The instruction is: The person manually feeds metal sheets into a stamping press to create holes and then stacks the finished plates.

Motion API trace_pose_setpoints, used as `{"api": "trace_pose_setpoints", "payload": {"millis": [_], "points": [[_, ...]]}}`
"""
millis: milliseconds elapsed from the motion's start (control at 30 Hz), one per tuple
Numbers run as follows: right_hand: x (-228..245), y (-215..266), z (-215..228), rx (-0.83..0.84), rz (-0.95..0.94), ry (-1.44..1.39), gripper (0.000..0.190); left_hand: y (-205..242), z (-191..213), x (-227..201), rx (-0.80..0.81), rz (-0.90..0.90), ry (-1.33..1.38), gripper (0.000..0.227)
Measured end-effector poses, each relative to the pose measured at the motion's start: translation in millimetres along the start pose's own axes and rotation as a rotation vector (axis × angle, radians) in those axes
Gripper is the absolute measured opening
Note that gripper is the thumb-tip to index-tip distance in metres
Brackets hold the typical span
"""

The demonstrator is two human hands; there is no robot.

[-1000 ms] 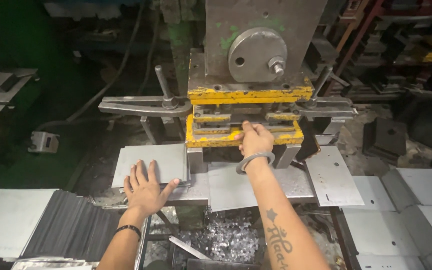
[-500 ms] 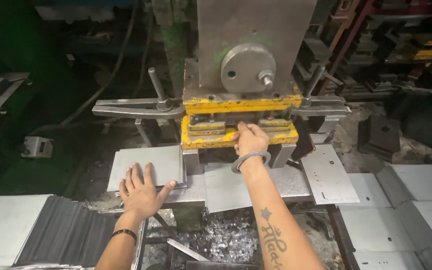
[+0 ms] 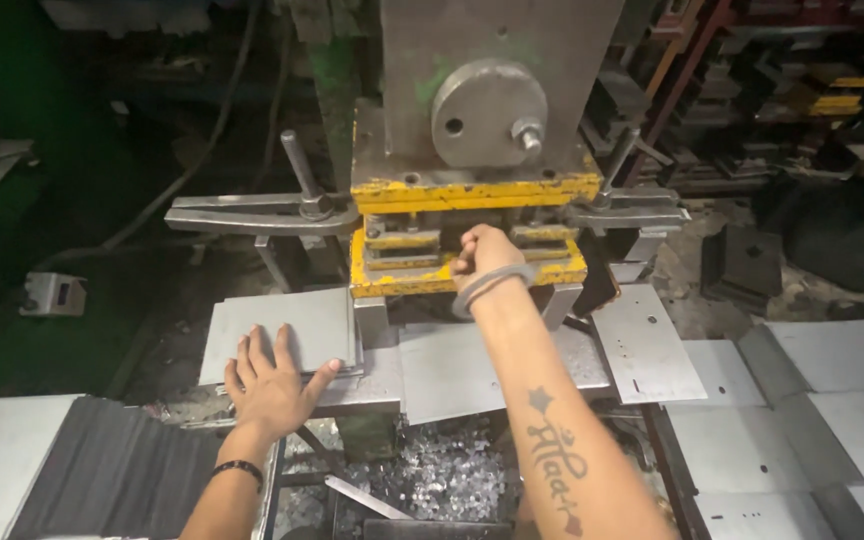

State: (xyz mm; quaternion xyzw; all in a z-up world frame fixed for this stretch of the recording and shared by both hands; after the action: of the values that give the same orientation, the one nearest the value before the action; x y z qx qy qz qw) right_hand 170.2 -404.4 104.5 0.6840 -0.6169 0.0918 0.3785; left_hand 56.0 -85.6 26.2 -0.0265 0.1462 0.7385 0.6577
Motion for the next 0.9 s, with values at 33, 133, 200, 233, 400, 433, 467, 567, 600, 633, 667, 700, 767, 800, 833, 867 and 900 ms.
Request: {"api": "trace_pose_setpoints", "payload": {"millis": [33,133,200,233,400,433,467,567,600,633,667,700,767,800,833,867,900], "points": [[0,12,-7,-0.009,0.042,0.025,0.008,1,3,-1,-0.009,0.002,0.008,0.110],[-17,64,3,0.070,0.211,0.090,0.011,5,6,-2,-0.011,0.005,0.021,0.110],[-32,108,17,0.164,0.343,0.137,0.010,3,8,-4,-0.010,0.005,0.034,0.110],[-44,134,25,0.240,0.338,0.097,0.004,2,9,-5,-0.011,0.009,0.030,0.110],[-108,167,114,0.238,0.209,0.028,0.010,3,5,-1,-0.019,-0.001,0.027,0.109],[-114,165,126,0.190,0.192,0.041,0.013,2,6,-1,-0.027,-0.006,0.029,0.109],[-120,163,137,0.143,0.175,0.055,0.015,2,8,-2,-0.035,-0.011,0.030,0.109],[-119,146,158,0.086,0.134,0.107,0.013,-1,0,0,-0.044,-0.008,0.025,0.110],[-115,143,159,0.080,0.142,0.104,0.013,-1,-1,1,-0.043,-0.019,0.024,0.110],[-112,139,162,0.046,0.071,0.225,0.016,-1,-1,2,-0.055,-0.014,0.021,0.110],[-109,136,166,0.011,0.000,0.344,0.021,-2,-2,2,-0.068,-0.010,0.017,0.111],[-105,137,171,0.002,0.009,0.341,0.021,-4,-5,4,-0.065,-0.024,0.017,0.111],[-98,140,183,-0.053,-0.035,0.596,0.041,-10,-11,9,-0.094,-0.025,0.004,0.111],[-90,155,192,-0.067,-0.026,0.591,0.041,-10,-14,8,-0.089,-0.042,0.004,0.111],[-81,170,197,-0.039,0.013,0.645,0.039,-9,-15,8,-0.117,-0.048,-0.004,0.111],[-73,186,202,-0.011,0.051,0.699,0.037,-9,-16,9,-0.145,-0.054,-0.011,0.111],[-74,199,240,-0.018,0.057,0.694,0.037,-11,-17,9,-0.144,-0.064,-0.013,0.111]]}}
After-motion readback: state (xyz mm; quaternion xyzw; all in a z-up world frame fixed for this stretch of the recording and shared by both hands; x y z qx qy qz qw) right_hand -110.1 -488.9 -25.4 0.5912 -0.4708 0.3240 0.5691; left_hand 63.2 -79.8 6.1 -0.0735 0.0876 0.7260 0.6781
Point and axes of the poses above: each hand's wrist, its own y-axis away from the middle knuckle, its own z-axis out of the back of the hand, x = y × z, the point moved 4 cm from there along -y, towards the middle knuckle, and after that the axes turned 11 degrees about x, right-handed, at the moved point
